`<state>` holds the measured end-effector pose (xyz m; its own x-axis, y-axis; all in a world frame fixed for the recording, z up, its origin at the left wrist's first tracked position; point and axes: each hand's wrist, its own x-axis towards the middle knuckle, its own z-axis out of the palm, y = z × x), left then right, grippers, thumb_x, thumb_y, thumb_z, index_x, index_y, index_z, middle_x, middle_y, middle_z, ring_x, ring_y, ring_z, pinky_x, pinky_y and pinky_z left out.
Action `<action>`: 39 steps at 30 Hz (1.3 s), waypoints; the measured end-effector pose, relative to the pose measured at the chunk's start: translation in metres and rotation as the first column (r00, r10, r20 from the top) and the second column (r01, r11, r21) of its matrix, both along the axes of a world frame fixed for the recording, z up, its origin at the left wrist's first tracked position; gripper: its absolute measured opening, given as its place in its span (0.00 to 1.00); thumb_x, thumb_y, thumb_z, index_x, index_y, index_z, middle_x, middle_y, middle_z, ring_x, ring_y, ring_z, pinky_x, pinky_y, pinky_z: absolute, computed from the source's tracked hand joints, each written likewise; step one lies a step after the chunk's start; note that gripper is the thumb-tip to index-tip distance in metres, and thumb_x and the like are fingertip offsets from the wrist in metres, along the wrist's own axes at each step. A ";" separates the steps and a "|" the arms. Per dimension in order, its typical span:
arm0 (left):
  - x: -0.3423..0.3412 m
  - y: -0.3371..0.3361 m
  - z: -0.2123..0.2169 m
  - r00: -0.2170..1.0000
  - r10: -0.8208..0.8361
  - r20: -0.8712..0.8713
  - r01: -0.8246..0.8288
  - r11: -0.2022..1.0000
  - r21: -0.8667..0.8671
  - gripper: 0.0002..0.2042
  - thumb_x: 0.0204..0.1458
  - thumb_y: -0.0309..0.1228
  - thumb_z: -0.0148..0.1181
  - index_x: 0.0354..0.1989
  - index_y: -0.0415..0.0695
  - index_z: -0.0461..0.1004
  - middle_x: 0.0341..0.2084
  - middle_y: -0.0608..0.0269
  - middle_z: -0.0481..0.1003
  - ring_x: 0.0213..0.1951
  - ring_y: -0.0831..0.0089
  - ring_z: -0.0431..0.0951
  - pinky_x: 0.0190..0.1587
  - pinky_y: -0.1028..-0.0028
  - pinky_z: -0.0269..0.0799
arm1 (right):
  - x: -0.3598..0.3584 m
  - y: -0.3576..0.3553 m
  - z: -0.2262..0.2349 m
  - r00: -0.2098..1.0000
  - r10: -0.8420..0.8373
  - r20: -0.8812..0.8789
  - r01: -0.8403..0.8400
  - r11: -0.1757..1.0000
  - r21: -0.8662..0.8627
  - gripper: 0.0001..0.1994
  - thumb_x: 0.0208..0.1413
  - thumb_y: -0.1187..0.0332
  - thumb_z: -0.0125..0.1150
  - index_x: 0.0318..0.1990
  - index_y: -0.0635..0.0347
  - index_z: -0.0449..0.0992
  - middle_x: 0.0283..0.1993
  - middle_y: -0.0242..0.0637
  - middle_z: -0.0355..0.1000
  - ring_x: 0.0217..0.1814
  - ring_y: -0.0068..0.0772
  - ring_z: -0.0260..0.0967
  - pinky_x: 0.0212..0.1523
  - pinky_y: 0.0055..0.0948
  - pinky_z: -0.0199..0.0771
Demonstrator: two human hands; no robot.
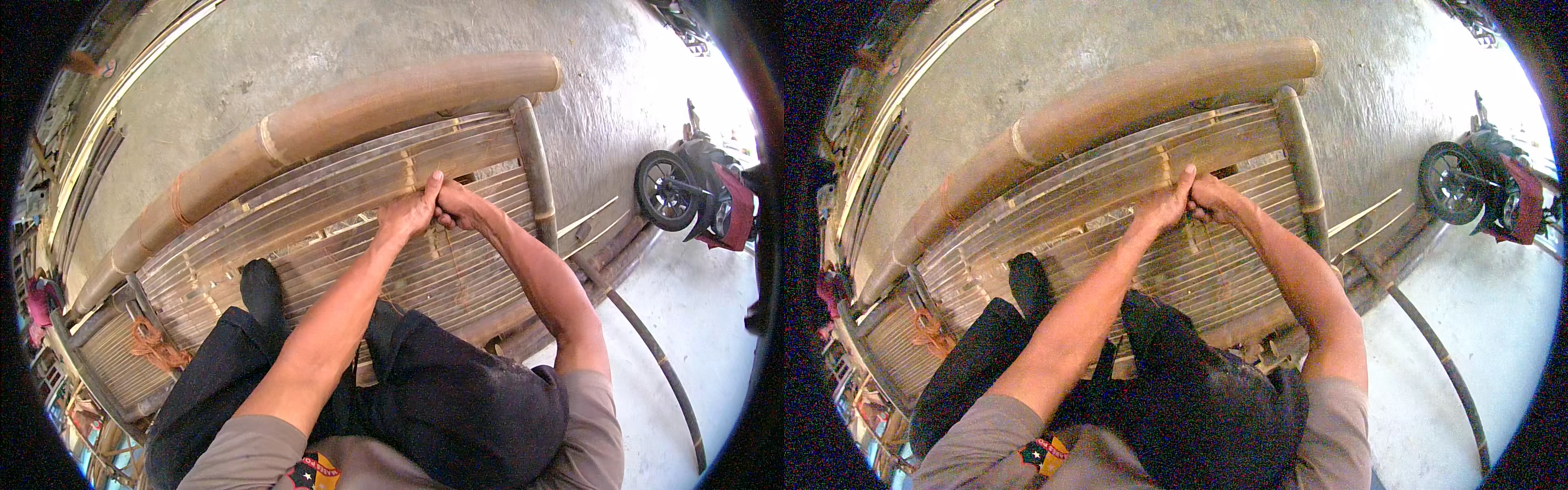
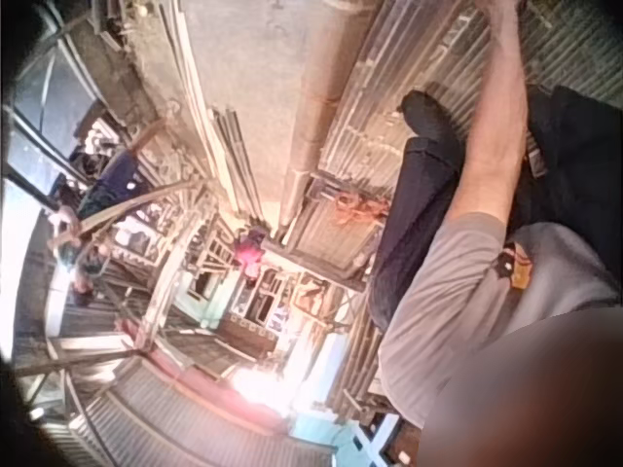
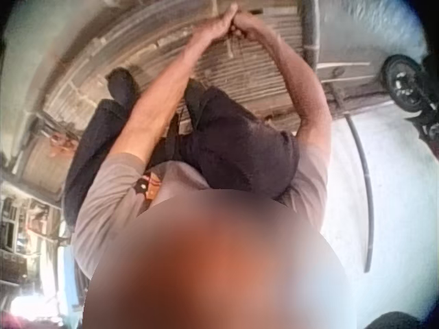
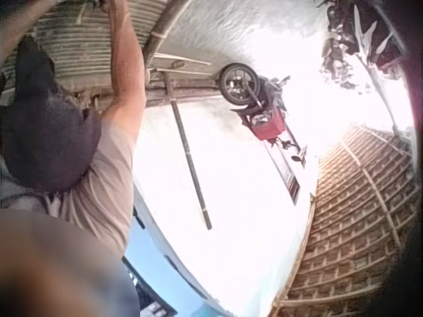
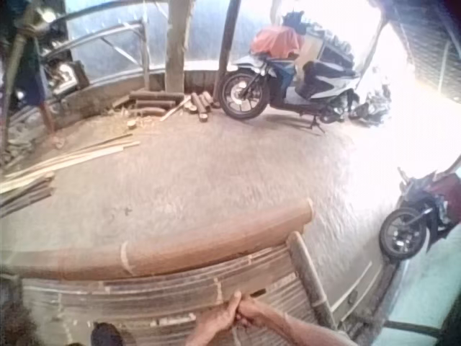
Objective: The person weaves a bamboo mat by hand, threading an orange string through the slats and tying knots to secure the structure. They repeatedly pull, adjust, and tie the string across the mat's surface.
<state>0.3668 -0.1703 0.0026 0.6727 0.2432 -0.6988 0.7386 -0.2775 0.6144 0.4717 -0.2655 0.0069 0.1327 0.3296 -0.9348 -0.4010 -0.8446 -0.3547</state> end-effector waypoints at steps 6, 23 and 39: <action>-0.001 0.010 0.006 0.994 -0.097 -0.056 0.089 0.987 -0.131 0.50 0.52 0.78 0.15 0.47 0.55 0.83 0.56 0.43 0.75 0.64 0.46 0.68 0.68 0.52 0.57 | 0.003 -0.001 0.000 0.997 -0.057 -0.055 0.057 0.998 -0.011 0.18 0.67 0.54 0.46 0.25 0.51 0.66 0.17 0.24 0.59 0.14 0.18 0.53 0.13 0.22 0.49; -0.035 -0.007 -0.004 0.930 -0.142 0.338 0.035 0.952 0.305 0.21 0.56 0.49 0.51 0.43 0.45 0.79 0.32 0.46 0.81 0.37 0.46 0.81 0.42 0.47 0.75 | 0.013 -0.014 0.047 -0.499 0.662 0.559 -0.732 0.024 -0.681 0.13 0.64 0.61 0.52 0.50 0.53 0.77 0.40 0.40 0.82 0.39 0.41 0.82 0.34 0.40 0.79; -0.034 -0.035 -0.006 0.825 -0.087 0.558 -0.308 0.759 0.574 0.22 0.57 0.48 0.57 0.49 0.41 0.79 0.39 0.48 0.81 0.44 0.49 0.81 0.50 0.46 0.70 | 0.043 -0.041 0.113 -0.206 0.707 0.677 -0.670 0.402 -0.624 0.09 0.63 0.61 0.58 0.37 0.55 0.76 0.28 0.46 0.78 0.31 0.51 0.79 0.31 0.47 0.77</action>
<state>0.3327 -0.2054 -0.0035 0.8112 0.5769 0.0956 0.4042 -0.6713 0.6212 0.5144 -0.3070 0.1198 0.4183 0.7704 -0.4812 0.9016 -0.4165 0.1171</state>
